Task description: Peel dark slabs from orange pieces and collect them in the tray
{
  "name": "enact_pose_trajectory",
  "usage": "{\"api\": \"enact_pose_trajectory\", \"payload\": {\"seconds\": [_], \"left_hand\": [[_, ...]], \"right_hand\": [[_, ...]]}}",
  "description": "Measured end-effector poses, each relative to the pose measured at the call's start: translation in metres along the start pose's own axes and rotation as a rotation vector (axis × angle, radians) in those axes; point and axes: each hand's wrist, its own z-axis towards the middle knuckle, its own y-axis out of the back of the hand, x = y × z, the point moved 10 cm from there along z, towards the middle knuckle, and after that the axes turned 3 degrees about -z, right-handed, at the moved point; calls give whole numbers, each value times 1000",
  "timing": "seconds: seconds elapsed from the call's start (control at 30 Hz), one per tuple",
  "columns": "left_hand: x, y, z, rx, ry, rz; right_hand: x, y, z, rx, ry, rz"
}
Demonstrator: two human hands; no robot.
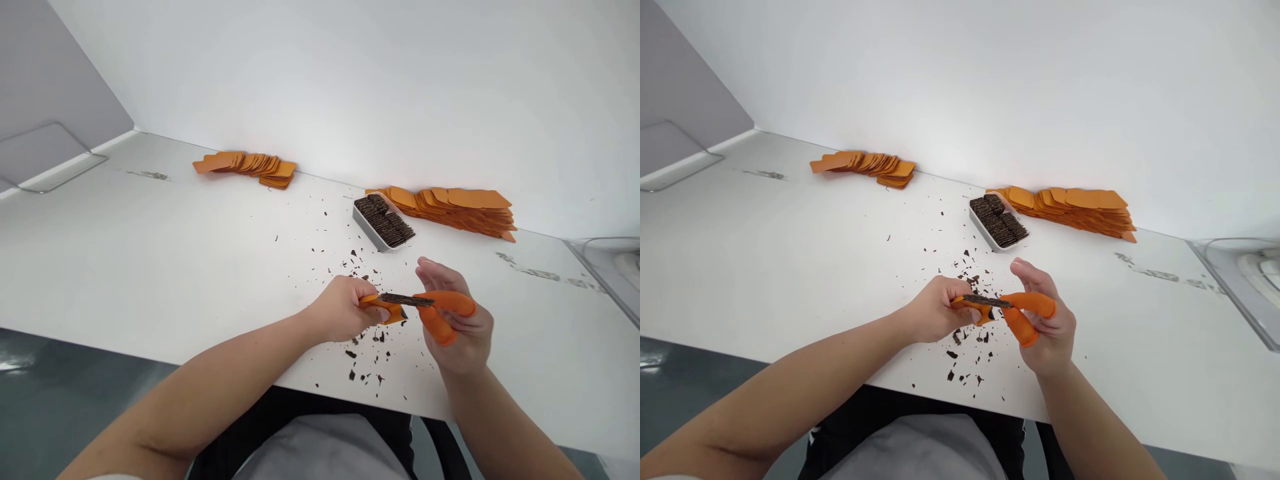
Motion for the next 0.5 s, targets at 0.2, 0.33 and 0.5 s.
{"api": "enact_pose_trajectory", "payload": {"seconds": [0.2, 0.33, 0.5], "left_hand": [[-1, 2, -1, -22, -17, 20], [-6, 6, -2, -62, -12, 42], [-10, 6, -4, -58, -17, 83]], "right_hand": [[0, 3, 0, 16, 23, -42], [5, 2, 1, 37, 87, -85], [9, 6, 3, 45, 135, -117]]}}
